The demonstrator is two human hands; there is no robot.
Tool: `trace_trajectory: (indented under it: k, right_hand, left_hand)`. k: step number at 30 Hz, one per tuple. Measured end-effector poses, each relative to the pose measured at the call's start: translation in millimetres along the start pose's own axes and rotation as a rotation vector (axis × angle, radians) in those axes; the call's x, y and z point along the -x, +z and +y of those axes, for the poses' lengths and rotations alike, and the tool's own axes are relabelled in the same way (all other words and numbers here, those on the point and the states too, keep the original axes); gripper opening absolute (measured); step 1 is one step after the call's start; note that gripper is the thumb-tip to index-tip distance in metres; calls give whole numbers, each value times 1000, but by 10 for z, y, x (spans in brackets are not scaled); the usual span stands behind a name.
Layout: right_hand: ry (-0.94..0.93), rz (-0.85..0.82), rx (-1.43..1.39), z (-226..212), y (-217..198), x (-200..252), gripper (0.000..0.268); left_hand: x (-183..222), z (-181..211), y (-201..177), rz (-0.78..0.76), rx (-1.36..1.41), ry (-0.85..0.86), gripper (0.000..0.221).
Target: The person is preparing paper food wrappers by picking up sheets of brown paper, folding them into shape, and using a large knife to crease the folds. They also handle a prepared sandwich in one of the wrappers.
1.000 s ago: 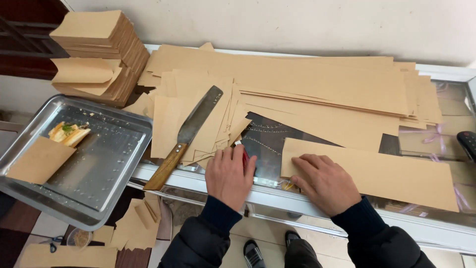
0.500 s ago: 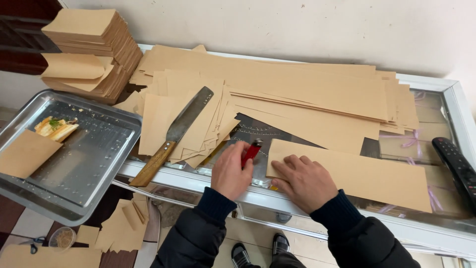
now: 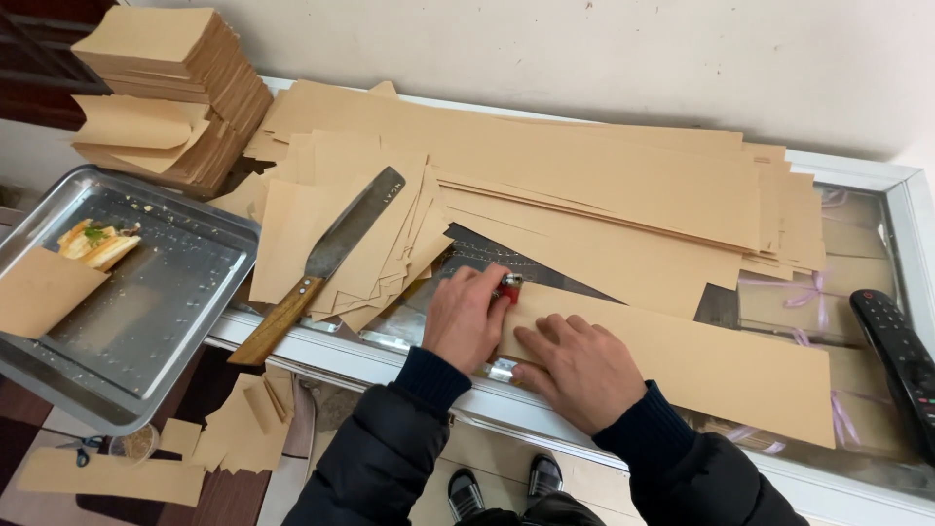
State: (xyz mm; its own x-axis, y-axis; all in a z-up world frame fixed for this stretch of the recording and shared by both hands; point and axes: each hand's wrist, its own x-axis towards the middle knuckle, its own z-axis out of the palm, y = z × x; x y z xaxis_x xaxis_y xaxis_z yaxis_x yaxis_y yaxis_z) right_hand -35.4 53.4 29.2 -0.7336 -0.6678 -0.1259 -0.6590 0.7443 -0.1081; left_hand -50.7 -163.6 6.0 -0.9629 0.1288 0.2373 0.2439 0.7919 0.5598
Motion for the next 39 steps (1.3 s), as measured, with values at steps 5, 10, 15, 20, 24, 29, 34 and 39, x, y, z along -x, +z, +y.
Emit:
trace_trajectory:
  k: [5, 10, 15, 20, 24, 29, 34, 39]
  right_hand:
    - [-59, 103, -22, 96, 90, -14, 57]
    - [-80, 124, -24, 136, 103, -42, 54]
    - [-60, 118, 4, 112, 129, -75, 51]
    - [-64, 115, 28, 101, 85, -79, 47]
    - [-37, 99, 27, 93, 52, -81, 39]
    - [22, -120, -51, 7, -325, -66, 52]
    - [48, -73, -21, -30, -318, -73, 48]
    - [43, -137, -58, -45, -435, -76, 49]
  left_hand:
    - [-256, -11, 65, 83, -128, 29, 9]
    - [-269, 45, -73, 94, -13, -28, 22]
    - [-217, -42, 53, 69, -59, 21, 17]
    - [-277, -32, 69, 69, -109, 17, 17]
    - [-122, 17, -33, 18, -70, 37, 12]
    - [282, -51, -154, -90, 41, 50, 18]
    - [216, -4, -200, -75, 26, 48, 16]
    - [428, -31, -218, -97, 42, 71, 16]
